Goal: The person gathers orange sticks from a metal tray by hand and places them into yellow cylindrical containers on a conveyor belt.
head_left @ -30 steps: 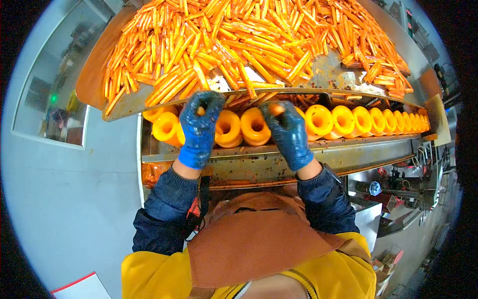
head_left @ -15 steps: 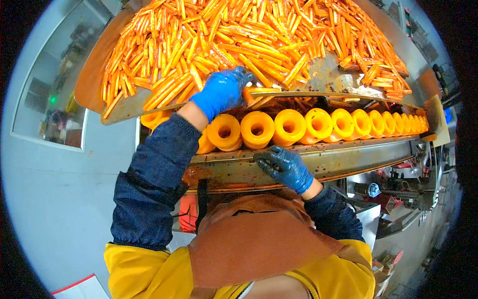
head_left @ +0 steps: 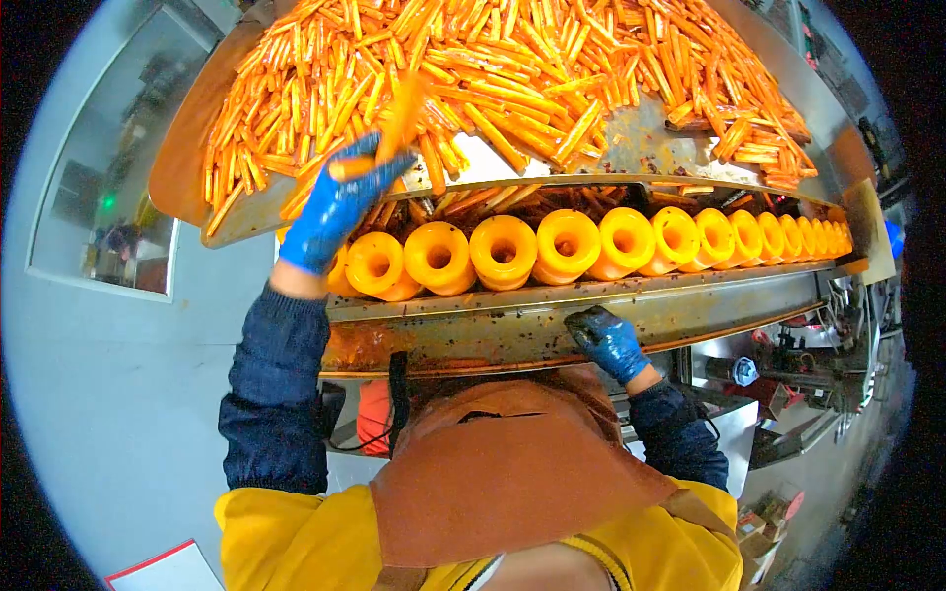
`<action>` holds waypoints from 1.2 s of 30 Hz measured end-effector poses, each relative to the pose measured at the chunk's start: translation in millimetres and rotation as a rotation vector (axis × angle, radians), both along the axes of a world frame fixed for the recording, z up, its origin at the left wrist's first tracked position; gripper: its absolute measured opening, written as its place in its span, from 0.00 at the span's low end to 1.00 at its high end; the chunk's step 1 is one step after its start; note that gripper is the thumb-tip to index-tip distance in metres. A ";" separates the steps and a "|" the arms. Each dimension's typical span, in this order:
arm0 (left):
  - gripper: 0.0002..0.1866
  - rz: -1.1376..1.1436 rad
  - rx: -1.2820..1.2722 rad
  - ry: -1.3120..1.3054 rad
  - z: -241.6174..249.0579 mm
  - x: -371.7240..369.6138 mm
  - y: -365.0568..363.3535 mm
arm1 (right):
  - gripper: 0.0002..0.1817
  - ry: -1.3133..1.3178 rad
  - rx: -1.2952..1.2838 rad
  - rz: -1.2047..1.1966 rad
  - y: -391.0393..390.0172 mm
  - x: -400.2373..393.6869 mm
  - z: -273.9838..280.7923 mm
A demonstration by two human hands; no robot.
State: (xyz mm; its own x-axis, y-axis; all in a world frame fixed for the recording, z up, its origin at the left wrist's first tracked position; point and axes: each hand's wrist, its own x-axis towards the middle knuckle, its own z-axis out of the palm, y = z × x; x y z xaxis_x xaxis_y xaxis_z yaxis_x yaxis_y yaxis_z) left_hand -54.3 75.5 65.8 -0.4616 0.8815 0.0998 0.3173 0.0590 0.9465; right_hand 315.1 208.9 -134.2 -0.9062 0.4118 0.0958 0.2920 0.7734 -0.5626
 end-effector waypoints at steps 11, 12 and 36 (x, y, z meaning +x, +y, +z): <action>0.12 -0.268 -0.209 1.441 -23.7 34.5 -42.1 | 0.09 -0.009 -0.002 -0.096 -1.8 8.8 -32.0; 0.12 -0.265 -0.209 1.440 -20.9 37.2 -38.4 | 0.09 0.001 -0.004 -0.108 -2.2 8.9 -29.8; 0.29 0.185 -0.756 1.005 -31.9 -68.7 13.3 | 0.12 -0.107 0.076 -0.185 -4.6 13.8 -35.9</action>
